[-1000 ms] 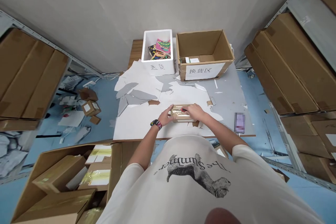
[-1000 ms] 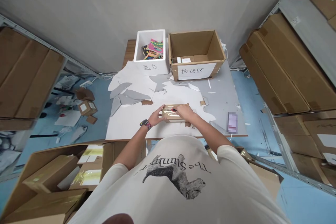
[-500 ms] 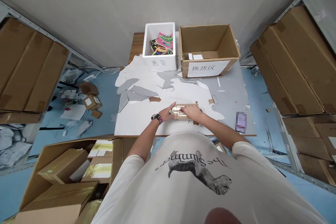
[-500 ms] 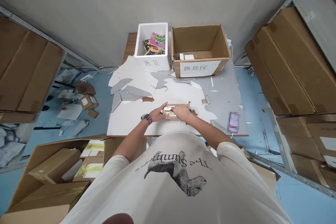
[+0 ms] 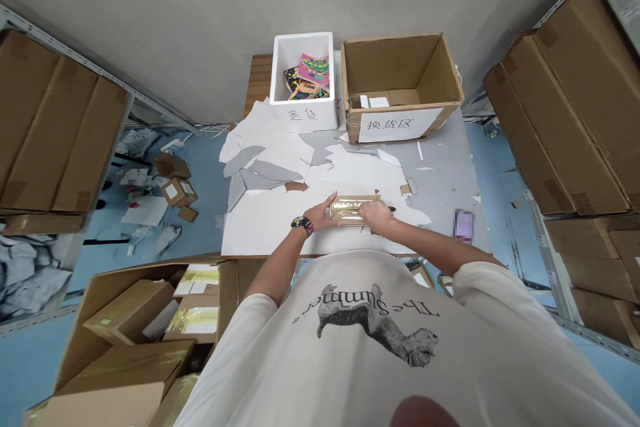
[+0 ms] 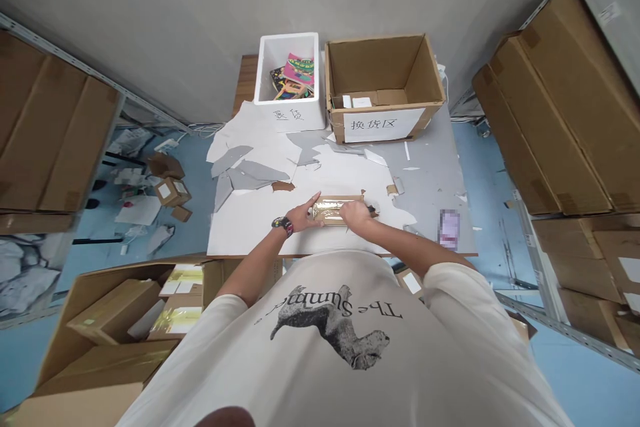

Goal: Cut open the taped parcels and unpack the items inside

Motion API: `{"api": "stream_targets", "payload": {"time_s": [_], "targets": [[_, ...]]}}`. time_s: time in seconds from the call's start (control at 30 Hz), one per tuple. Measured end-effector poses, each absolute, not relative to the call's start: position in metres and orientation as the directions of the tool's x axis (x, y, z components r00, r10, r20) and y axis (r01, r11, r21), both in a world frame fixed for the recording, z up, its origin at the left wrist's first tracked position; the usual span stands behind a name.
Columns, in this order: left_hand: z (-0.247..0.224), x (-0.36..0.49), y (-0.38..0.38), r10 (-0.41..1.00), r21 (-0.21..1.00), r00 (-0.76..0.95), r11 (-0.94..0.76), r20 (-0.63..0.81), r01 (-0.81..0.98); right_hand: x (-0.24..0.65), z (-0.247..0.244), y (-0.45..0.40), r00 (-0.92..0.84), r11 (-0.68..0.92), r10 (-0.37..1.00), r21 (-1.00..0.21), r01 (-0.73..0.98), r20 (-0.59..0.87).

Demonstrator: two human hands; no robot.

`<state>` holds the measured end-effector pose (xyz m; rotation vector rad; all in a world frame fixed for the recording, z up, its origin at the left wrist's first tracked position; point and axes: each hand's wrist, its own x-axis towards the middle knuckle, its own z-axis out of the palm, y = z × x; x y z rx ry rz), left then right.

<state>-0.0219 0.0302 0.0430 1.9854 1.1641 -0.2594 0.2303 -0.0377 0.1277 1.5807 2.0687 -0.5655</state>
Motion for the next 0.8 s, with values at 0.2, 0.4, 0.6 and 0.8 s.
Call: {"api": "stream_targets", "payload": {"time_s": [0.2, 0.4, 0.6, 0.8], "targets": [[0.034, -0.023, 0.032, 0.646, 0.545, 0.564, -0.261, -0.514, 0.797, 0.291, 0.144, -0.067, -0.089, 0.160, 0.795, 0.066, 0.985, -0.600], [0.029, -0.018, 0.036, 0.633, 0.512, 0.565, -0.292, -0.530, 0.808, 0.306, 0.154, -0.086, -0.051, 0.122, 0.804, 0.081, 0.989, -0.592], [0.029, -0.018, 0.038, 0.633, 0.507, 0.572, -0.309, -0.522, 0.805, 0.281, 0.142, -0.075, 0.005, 0.061, 0.789, 0.087, 0.994, -0.614], [0.029, -0.018, 0.038, 0.645, 0.490, 0.559, -0.310, -0.521, 0.815, 0.297, 0.134, -0.076, -0.053, 0.095, 0.805, 0.041, 0.995, -0.590]]}}
